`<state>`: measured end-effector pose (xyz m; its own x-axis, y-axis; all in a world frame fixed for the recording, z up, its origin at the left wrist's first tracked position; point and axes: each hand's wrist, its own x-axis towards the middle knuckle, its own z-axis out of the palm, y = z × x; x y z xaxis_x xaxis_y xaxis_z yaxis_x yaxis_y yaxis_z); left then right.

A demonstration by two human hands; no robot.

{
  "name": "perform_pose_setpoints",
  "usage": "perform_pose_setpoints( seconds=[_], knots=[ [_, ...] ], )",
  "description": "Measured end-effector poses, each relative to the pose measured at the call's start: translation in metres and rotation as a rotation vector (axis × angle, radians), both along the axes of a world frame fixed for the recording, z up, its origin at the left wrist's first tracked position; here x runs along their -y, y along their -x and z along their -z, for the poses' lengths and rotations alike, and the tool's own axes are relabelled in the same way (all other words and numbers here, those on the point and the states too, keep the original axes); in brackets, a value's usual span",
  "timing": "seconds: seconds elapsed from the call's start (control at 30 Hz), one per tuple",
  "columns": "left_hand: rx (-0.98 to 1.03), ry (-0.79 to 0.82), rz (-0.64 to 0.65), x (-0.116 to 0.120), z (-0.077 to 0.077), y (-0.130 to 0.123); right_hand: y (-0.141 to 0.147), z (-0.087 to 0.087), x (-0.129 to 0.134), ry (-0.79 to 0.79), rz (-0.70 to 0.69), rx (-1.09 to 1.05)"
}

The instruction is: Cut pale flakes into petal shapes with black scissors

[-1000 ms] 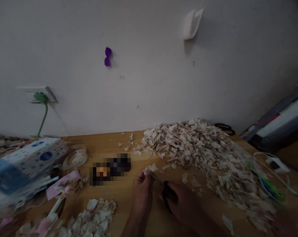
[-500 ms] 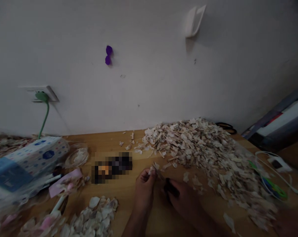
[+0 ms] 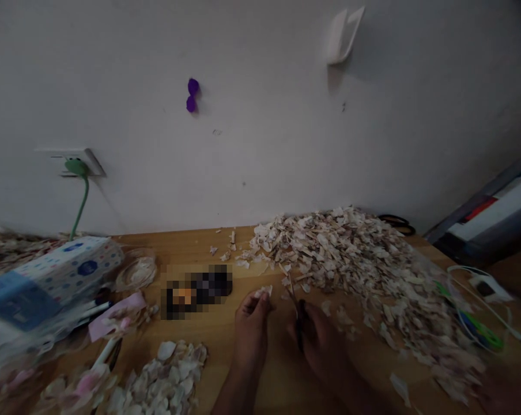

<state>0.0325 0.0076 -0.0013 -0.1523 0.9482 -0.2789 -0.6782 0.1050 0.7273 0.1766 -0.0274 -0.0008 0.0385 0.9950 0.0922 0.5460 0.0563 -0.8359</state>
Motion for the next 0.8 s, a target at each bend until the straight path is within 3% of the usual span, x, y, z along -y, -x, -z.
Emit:
perform_pose_setpoints(
  seconds=[0.13,0.3,0.8],
  knots=[
    [0.141,0.029,-0.054,0.0,-0.004,0.001,0.005,0.0,0.002,0.001,-0.067,0.215],
    [0.209,0.023,-0.019,0.003,-0.008,-0.001,0.007,-0.004,0.002,0.023,-0.111,0.357],
    [0.008,-0.126,0.08,0.007,0.001,-0.005,0.007,-0.01,0.004,0.026,-0.129,0.402]
  ],
)
